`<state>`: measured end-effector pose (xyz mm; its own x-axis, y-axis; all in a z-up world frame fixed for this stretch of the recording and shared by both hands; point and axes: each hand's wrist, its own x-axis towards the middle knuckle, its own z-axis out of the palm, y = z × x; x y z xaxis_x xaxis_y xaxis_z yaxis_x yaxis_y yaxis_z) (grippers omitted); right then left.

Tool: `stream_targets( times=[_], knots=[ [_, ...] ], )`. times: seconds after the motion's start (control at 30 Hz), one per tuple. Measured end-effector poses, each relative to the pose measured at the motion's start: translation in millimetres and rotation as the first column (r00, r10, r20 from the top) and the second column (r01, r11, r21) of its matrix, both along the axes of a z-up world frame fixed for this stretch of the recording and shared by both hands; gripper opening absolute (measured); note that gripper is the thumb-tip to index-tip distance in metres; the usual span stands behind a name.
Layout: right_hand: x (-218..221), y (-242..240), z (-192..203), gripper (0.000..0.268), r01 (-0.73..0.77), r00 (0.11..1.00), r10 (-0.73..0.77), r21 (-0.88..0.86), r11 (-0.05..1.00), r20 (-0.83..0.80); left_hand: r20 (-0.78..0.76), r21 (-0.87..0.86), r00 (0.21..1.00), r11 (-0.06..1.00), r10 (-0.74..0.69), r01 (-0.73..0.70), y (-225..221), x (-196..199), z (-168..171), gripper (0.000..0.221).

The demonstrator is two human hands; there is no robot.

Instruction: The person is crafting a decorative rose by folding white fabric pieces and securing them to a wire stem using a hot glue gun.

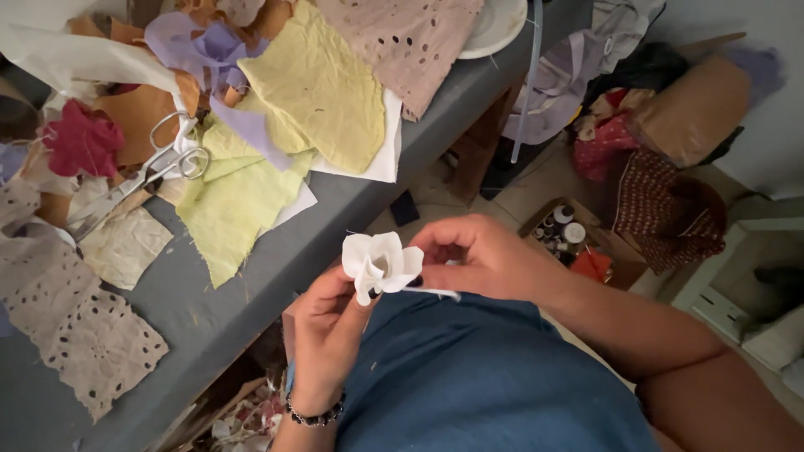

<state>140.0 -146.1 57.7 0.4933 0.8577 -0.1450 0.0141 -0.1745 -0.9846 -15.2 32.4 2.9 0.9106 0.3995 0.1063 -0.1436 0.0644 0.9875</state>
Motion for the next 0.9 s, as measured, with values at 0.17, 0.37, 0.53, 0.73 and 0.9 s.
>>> stream_targets(
  times=[0.17,0.37,0.53,0.73,0.9],
  knots=[
    [7.0,-0.3,-11.3,0.015,-0.057,0.962,-0.03,0.311,0.949,0.271,0.054,0.205,0.999,0.979,0.002,-0.013,4.5,0.6,-5.8,0.026],
    [3.5,0.4,-10.4,0.032,-0.125,0.965,0.192,0.324,0.938,-0.181,0.13,0.477,0.992,0.877,-0.008,-0.055,6.8,-4.5,0.9,0.023],
    [-6.8,3.1,-13.0,0.021,-0.022,0.954,0.112,0.309,0.951,-0.277,0.174,0.471,0.983,0.882,-0.059,-0.03,6.2,-3.4,10.5,0.022],
    [-18.5,4.0,4.7,0.007,0.023,0.874,-0.207,0.388,0.921,0.44,0.207,0.516,0.978,0.85,-0.004,-0.105,3.6,-1.9,14.6,0.017],
    [-17.2,3.1,12.4,0.007,-0.038,0.897,-0.153,0.417,0.908,0.415,0.21,0.491,0.978,0.866,-0.016,-0.091,3.6,-3.3,9.8,0.023]
  ],
)
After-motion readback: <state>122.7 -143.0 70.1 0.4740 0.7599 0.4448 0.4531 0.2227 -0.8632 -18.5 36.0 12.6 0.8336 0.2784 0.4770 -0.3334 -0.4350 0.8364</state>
